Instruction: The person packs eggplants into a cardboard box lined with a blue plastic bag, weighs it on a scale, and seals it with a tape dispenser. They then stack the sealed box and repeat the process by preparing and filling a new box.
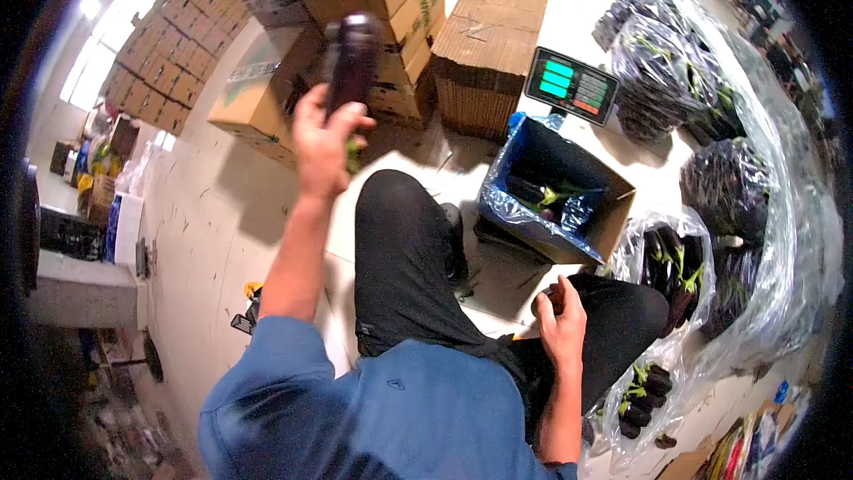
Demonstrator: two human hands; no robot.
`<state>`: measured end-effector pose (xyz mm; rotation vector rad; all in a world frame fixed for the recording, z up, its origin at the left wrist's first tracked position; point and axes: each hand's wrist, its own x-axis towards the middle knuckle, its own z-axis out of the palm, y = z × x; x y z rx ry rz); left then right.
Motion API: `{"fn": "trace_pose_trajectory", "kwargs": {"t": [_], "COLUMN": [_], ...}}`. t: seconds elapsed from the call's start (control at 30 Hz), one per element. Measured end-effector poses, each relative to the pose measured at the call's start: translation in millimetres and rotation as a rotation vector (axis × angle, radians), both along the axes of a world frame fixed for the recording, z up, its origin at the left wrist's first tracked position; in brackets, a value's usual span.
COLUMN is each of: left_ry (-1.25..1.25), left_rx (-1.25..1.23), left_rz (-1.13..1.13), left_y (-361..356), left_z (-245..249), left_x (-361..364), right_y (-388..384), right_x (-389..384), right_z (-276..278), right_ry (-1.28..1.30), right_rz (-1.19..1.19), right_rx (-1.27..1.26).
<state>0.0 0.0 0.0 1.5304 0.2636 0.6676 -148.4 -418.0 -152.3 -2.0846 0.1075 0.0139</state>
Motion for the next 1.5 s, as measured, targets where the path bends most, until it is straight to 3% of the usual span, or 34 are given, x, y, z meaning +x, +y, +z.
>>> {"fn": "trace_pose_trajectory", "kwargs": {"t": [0.07, 0.13, 0.17, 0.27, 0.43, 0.6, 0.73, 0.87, 1.07, 1.5], "left_ry": [0.021, -0.094, 0.017, -0.138, -0.259, -0.176, -0.147, -0.322, -0.299, -0.03], "left_rx": [0.046, 0.305, 0.335, 0.152, 0.038, 0.188, 0.307, 0.29, 0.368, 0.794], "left_rz": [0.134, 0.287, 0.416, 0.504, 0.29, 0.186, 0.18, 0.075, 0.087, 0.16], "left_y": [26, 135, 165, 223, 260, 372, 414, 464, 442, 372], "left_z": [-4, 1, 4, 18, 133, 240, 269, 276, 291, 322], "left_x": [-7, 2, -4, -10, 21, 146, 236, 336, 370, 326], "right_y": [-11, 37, 38, 40, 55, 58, 66, 65, 69, 75], "right_x": [0, 19, 21, 27, 36, 50, 62, 72, 93, 99], "right_z": [11, 12, 18, 16, 20, 9, 15, 15, 12, -2], "right_ry": [0.059, 0.027, 0.024, 0.012, 0.113, 0.072, 0.089, 0.127, 0.108, 0.116], "right_rz": [0.028, 0.1, 0.132, 0.19, 0.211, 0.197, 0.161, 0.137, 0.16, 0.176], "right_rx": [0.027, 0.023, -0.01, -0.048, -0.048, -0.085, -0.083, -0.023, -0.063, -0.056]}}
